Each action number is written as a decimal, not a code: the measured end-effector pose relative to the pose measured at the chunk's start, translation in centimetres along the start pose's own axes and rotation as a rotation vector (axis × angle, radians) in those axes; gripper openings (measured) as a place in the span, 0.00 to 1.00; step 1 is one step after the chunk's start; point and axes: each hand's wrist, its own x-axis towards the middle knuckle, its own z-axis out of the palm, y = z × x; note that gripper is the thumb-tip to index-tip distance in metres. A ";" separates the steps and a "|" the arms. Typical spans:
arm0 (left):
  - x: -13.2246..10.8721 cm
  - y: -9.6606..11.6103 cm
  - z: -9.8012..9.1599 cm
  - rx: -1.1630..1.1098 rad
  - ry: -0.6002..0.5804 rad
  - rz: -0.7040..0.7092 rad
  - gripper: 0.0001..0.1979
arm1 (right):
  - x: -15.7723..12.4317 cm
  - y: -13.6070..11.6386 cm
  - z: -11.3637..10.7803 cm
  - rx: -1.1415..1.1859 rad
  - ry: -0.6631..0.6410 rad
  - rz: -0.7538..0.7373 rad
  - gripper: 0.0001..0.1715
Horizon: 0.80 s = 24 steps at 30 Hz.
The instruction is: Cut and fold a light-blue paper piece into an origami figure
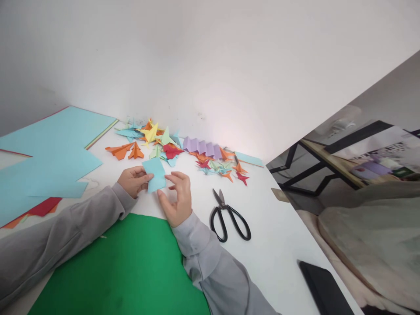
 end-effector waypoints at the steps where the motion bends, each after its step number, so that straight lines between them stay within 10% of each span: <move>1: 0.1 0.0 0.0 -0.035 0.014 0.001 0.18 | -0.1 0.0 0.1 -0.029 -0.057 -0.027 0.24; 12: -0.8 0.5 0.5 0.046 -0.047 0.013 0.19 | -0.1 0.9 0.7 -0.176 -0.155 -0.103 0.13; 24: -0.7 0.0 0.2 0.080 -0.170 -0.035 0.22 | 0.4 1.0 0.6 -0.022 -0.047 0.175 0.08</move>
